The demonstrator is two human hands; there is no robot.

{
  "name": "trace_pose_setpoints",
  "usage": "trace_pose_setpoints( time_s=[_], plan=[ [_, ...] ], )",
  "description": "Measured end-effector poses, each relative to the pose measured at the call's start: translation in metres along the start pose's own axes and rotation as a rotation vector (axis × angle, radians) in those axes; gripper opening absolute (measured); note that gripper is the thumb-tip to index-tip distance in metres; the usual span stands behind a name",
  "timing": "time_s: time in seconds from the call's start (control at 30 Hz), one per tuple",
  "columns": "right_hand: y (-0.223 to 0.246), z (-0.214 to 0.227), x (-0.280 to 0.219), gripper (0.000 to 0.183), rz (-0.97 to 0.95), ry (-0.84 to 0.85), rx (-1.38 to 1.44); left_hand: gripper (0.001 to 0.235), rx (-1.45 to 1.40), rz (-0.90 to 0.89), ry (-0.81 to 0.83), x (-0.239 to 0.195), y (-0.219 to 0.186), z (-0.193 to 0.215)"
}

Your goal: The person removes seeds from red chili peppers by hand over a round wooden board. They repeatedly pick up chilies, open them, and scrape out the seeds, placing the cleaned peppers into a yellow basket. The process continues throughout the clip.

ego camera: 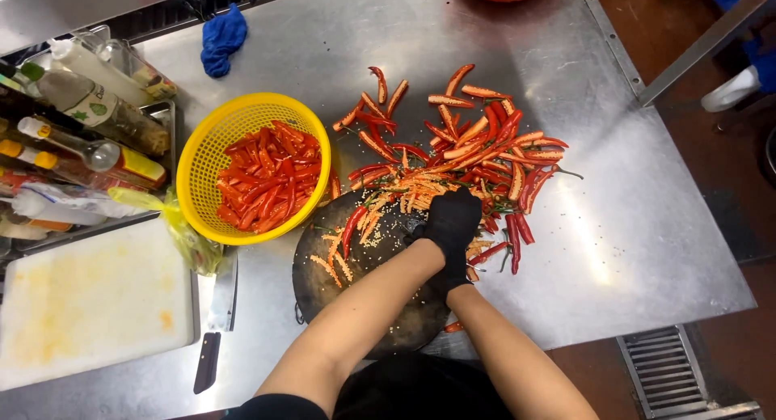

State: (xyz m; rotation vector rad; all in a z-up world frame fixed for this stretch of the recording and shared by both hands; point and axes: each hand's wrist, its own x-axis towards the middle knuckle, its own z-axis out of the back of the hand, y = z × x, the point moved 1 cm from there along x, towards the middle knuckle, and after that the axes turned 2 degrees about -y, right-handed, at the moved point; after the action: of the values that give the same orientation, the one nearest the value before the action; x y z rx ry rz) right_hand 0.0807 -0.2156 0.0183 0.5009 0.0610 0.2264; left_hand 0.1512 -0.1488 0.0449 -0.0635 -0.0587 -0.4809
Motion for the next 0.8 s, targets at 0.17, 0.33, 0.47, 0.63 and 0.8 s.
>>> trace_pose_setpoints(
  time_s=[0.17,0.33,0.47,0.63,0.8],
  plan=[
    [0.028,-0.013,0.005,0.027,0.027,0.138,0.062,0.036,-0.394,0.389,-0.075,-0.054,0.072,0.112],
    [0.034,0.041,-0.010,0.032,0.025,0.168,0.090,0.032,-0.904,0.914,-0.018,-0.142,0.119,0.092],
    [0.020,0.045,-0.003,0.022,0.234,0.167,-0.079,0.023,-0.861,0.911,0.017,-0.190,0.113,0.060],
    [0.033,0.059,0.007,0.009,0.468,0.102,-0.301,0.033,-0.719,0.874,0.089,-0.202,0.110,0.041],
    [0.059,0.064,0.020,0.014,0.678,-0.003,-0.621,0.030,-0.611,0.824,0.113,-0.199,0.106,0.050]
  ],
)
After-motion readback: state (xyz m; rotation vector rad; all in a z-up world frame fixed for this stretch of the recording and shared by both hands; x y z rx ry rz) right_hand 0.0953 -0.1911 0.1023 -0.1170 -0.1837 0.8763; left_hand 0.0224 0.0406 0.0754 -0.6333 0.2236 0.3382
